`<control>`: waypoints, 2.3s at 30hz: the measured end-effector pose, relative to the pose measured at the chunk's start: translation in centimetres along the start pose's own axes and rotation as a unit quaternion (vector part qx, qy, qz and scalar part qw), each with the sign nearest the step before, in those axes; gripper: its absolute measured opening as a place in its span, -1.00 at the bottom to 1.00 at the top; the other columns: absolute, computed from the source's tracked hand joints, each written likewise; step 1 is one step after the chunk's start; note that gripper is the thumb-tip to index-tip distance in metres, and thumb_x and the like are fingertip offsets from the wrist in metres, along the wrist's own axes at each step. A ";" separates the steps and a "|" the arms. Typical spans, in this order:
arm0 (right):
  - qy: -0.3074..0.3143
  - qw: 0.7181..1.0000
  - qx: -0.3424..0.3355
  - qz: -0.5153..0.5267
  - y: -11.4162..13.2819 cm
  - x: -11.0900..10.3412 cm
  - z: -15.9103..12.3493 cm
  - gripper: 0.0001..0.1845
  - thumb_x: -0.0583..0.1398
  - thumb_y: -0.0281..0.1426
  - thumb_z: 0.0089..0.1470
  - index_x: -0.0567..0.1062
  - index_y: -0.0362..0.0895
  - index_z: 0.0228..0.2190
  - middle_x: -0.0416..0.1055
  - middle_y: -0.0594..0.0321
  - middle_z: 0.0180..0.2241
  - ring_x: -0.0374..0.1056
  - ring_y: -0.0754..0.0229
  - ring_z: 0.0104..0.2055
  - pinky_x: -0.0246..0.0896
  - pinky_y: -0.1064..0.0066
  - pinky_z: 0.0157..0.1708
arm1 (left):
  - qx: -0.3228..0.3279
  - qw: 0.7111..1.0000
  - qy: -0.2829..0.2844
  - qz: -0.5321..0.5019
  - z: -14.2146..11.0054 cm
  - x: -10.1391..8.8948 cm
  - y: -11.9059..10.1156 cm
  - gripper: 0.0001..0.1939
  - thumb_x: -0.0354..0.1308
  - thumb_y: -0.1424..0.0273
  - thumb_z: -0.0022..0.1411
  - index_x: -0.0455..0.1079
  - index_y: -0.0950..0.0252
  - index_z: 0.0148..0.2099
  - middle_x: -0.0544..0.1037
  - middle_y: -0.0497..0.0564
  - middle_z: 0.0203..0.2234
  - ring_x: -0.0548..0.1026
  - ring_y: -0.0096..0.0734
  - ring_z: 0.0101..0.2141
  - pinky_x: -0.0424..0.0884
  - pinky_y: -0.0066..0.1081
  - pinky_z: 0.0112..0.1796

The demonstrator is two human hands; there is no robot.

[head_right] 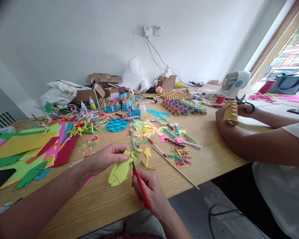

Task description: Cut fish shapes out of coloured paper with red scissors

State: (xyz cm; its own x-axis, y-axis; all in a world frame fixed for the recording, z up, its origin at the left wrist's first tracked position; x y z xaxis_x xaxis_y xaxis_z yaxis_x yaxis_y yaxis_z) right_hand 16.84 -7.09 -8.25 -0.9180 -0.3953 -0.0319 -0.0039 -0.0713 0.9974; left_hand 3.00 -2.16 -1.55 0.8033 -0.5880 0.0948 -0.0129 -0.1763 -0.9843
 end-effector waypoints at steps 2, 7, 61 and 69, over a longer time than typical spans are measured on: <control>0.005 1.000 -0.002 -0.004 0.0 0.0 0.0 -0.50 0.02 0.02 0.06 0.26 -0.14 -0.60 0.10 0.43 -0.78 -0.06 0.38 -0.74 -0.15 0.52 -0.70 | -0.005 1.000 0.017 0.010 -0.1 -0.1 -0.1 -0.83 0.21 0.35 -0.01 0.32 0.34 -0.47 0.33 -0.15 -0.60 0.25 -0.61 -0.56 0.15 -0.58 -0.49; 0.010 1.000 -0.012 -0.009 0.5 0.0 0.1 -0.50 0.02 0.03 0.06 0.26 -0.14 -0.61 0.13 0.41 -0.77 -0.01 0.36 -0.71 -0.10 0.51 -0.67 | -0.016 0.999 0.041 0.023 -0.1 0.1 -0.3 -0.87 0.17 0.38 0.01 0.33 0.34 -0.45 0.34 -0.13 -0.58 0.26 -0.60 -0.53 0.16 -0.57 -0.45; -0.005 1.000 -0.015 0.011 0.0 -0.1 0.0 -0.51 -0.01 0.01 0.10 0.21 -0.12 -0.59 0.14 0.39 -0.69 0.04 0.32 -0.63 -0.04 0.48 -0.59 | -0.008 0.999 0.003 0.051 0.6 0.5 -0.1 -0.80 0.17 0.29 -0.01 0.28 0.33 -0.45 0.32 -0.14 -0.57 0.25 -0.58 -0.54 0.13 -0.53 -0.46; -0.016 1.000 -0.011 0.014 -0.4 -0.1 -0.2 -0.51 -0.01 0.00 0.11 0.21 -0.12 -0.60 0.12 0.40 -0.71 -0.01 0.35 -0.66 -0.11 0.49 -0.63 | -0.001 0.999 -0.024 0.033 0.5 1.1 -0.4 -0.78 0.20 0.28 -0.05 0.30 0.33 -0.47 0.35 -0.13 -0.58 0.28 -0.56 -0.54 0.17 -0.52 -0.47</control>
State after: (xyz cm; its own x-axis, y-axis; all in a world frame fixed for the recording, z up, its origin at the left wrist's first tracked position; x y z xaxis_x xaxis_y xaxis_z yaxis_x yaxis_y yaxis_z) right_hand 16.97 -7.18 -8.66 -0.9299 -0.3678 -0.0016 0.0301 -0.0805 0.9963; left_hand 4.17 -2.32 -1.15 0.8282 -0.5600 0.0219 -0.0681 -0.1393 -0.9879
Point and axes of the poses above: each hand's wrist, its own z-axis towards the middle knuckle, its own x-axis out of the palm, y = z × x, the point moved 3 cm from there along z, towards the middle knuckle
